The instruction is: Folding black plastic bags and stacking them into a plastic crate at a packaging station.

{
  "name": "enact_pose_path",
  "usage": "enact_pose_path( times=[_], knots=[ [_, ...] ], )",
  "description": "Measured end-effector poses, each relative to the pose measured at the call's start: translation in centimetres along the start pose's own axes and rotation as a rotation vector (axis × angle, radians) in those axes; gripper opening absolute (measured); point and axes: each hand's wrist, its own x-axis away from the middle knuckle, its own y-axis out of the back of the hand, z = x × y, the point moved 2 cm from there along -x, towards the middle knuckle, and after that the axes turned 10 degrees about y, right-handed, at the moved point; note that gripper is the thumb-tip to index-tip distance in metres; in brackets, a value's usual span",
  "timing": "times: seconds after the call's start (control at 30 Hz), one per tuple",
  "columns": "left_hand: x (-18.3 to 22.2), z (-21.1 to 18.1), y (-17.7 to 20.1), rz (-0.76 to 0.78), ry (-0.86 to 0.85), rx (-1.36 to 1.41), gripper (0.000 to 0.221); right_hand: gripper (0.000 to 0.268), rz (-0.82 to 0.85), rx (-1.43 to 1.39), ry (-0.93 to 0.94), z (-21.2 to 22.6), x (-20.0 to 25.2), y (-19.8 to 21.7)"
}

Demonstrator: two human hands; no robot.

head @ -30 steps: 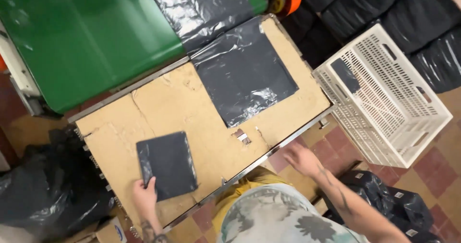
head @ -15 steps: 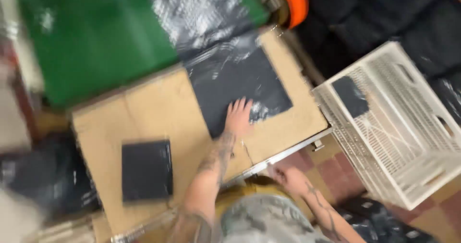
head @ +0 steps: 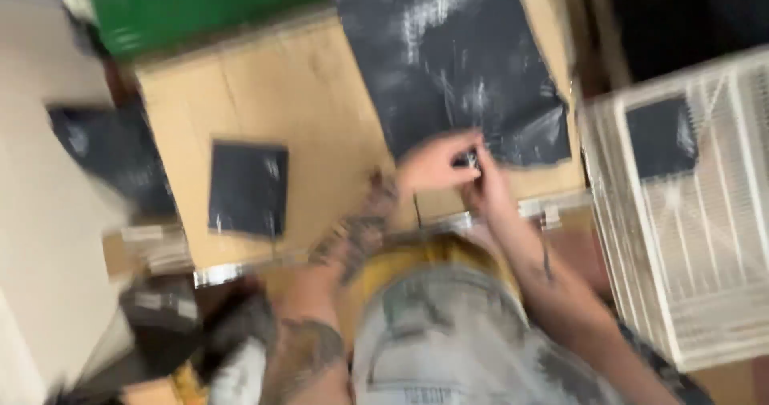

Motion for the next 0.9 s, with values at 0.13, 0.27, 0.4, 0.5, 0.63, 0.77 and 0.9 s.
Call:
enact_pose_path(
  times=[0.13, 0.27, 0.4, 0.5, 0.63, 0.77, 0.9],
  knots=[
    [7.6, 3.4, 1.3, -0.413, -0.303, -0.578, 0.102, 0.02, -0.323, -0.032, -0.056, 6.4, 2.5, -3.9],
    [6.6, 0.9, 2.7, -0.82, -0.579, -0.711, 0.045, 0.019, -0.312, -0.262, -0.081, 11.4, 5.9, -9.0],
    [6.6, -3.4, 2.4, -0.832, -0.673, -0.462, 0.052, 0.034, -0.218, -0.239, 0.047, 14.4, 10.2, -8.9],
    [9.2, -8.1, 4.9, -0.858, -0.957, -0.237, 0.082, 0.089, 0.359, 1.06, 1.155, 15.4, 9.0, -5.5],
    [18.7, -14.0, 6.1, -0.65, -0.88, -0.094, 0.071, 0.068, 0.609, 0.979, 1.116, 21.8, 9.4, -2.8],
    [26.4, -17.2, 7.8, -0.519, -0.751, 0.006, 0.032, 0.044, 0.97, 0.855, 0.982, 28.7, 12.2, 2.4],
    [23.7, -6.8, 10.0, -0.769, -0.628, 0.1, 0.027, 0.059, 0.784, 0.761, 0.984, 27.0, 9.6, -1.0]
  ],
)
